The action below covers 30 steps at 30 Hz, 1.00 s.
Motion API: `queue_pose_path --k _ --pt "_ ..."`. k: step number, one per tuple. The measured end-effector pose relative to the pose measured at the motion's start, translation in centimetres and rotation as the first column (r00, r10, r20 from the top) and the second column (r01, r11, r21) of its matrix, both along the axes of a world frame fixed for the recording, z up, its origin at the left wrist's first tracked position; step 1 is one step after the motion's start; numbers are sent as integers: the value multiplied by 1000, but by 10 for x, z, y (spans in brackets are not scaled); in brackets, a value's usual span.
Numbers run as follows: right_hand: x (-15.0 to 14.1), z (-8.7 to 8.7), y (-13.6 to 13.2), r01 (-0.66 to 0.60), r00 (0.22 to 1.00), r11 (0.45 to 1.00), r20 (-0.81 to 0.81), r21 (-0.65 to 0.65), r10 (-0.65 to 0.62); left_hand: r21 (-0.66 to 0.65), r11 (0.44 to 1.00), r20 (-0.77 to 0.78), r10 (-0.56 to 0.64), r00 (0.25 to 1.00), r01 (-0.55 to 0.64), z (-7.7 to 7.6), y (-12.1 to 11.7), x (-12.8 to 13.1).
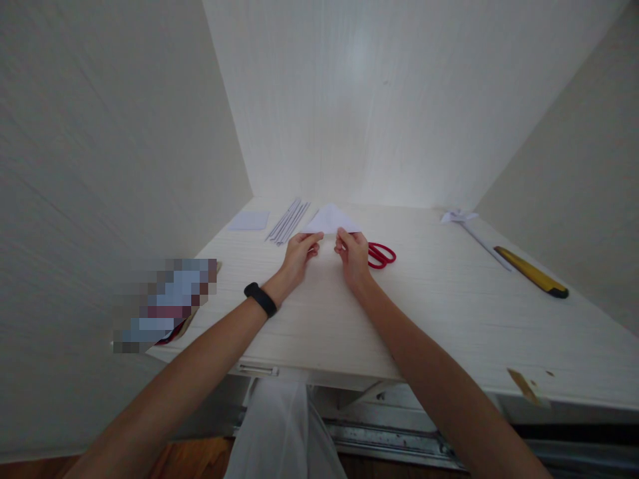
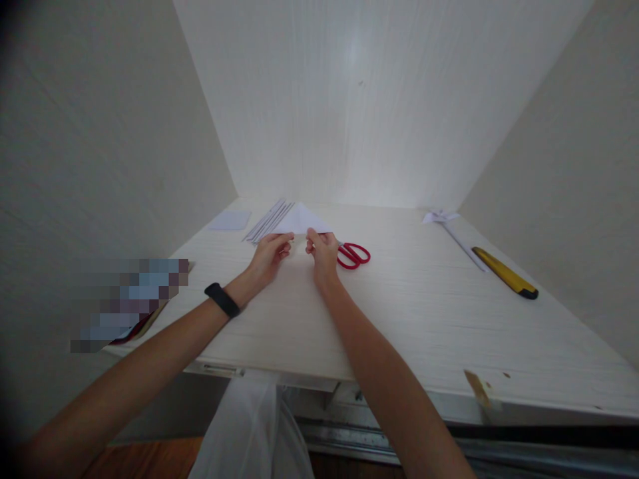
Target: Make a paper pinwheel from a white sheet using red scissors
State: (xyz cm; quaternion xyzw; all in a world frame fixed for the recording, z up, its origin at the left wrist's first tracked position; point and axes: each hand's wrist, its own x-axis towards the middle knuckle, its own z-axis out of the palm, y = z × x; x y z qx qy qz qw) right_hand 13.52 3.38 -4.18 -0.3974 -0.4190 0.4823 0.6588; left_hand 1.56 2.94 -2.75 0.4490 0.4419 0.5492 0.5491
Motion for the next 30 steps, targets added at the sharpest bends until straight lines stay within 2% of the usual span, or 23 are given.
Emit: queue_pose_path --k 8,20,30 --pt "-7 1 -1 -84 987 996 137 -30 88 0 999 -50 -40 998 40 2 -4 2" --pt "-1 -4 3 10 992 999 130 -39 -4 64 992 -5 114 993 -113 2 0 -3" --pt "-2 -3 3 14 993 999 119 -45 -8 83 988 -5 130 991 -129 1 0 -4"
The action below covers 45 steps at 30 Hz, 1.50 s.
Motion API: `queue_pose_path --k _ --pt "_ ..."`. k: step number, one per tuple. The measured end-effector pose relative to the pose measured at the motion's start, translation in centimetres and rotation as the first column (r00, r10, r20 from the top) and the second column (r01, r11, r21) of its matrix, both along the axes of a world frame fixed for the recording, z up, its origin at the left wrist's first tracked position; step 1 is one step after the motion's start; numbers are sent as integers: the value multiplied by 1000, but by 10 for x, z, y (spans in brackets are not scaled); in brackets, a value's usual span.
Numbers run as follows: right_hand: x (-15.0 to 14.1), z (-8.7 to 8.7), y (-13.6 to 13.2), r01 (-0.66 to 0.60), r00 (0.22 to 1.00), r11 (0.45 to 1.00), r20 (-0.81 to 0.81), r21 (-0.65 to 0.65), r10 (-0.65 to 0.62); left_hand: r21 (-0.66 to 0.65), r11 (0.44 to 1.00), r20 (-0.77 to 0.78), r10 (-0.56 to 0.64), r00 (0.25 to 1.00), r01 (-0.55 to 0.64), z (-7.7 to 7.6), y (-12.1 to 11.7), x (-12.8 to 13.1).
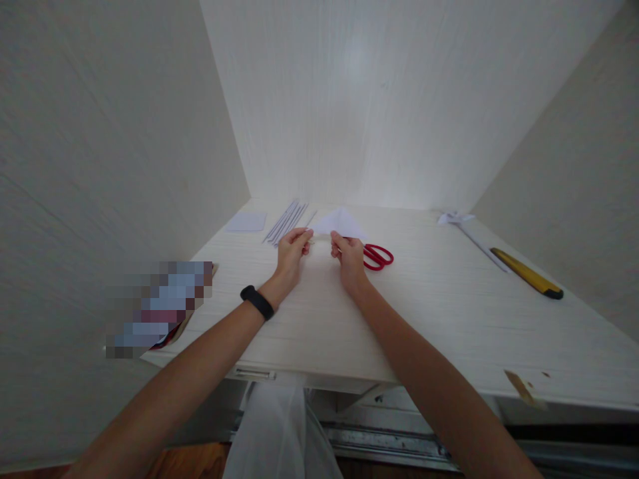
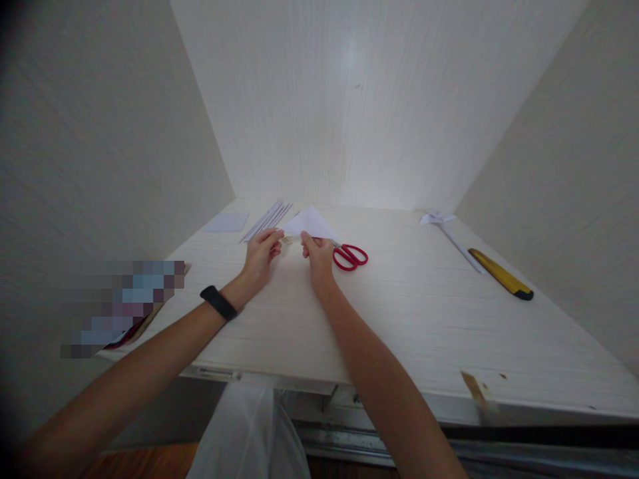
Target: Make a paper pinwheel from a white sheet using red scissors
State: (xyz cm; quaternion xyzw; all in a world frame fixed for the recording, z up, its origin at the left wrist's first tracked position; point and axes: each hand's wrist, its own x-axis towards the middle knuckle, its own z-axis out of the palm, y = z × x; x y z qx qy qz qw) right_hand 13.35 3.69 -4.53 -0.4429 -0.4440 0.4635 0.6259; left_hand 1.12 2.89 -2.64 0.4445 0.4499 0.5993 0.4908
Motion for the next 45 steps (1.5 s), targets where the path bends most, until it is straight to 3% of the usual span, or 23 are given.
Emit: queue_pose_path --k 9,20,27,45 --pt "1 -1 1 20 1000 1000 -2 4 -20 -2 998 28 60 998 -60 -1 4 -2" --pt "-1 3 -4 -28 1000 999 4 24 28 -30 999 18 -31 999 31 4 -2 1" --pt "4 1 -2 23 999 999 -50 31 -21 -19 999 52 52 997 -51 4 3 -2" --pt "-2 10 -10 -170 978 984 -110 55 175 -41 996 8 85 996 -84 -1 7 -5"
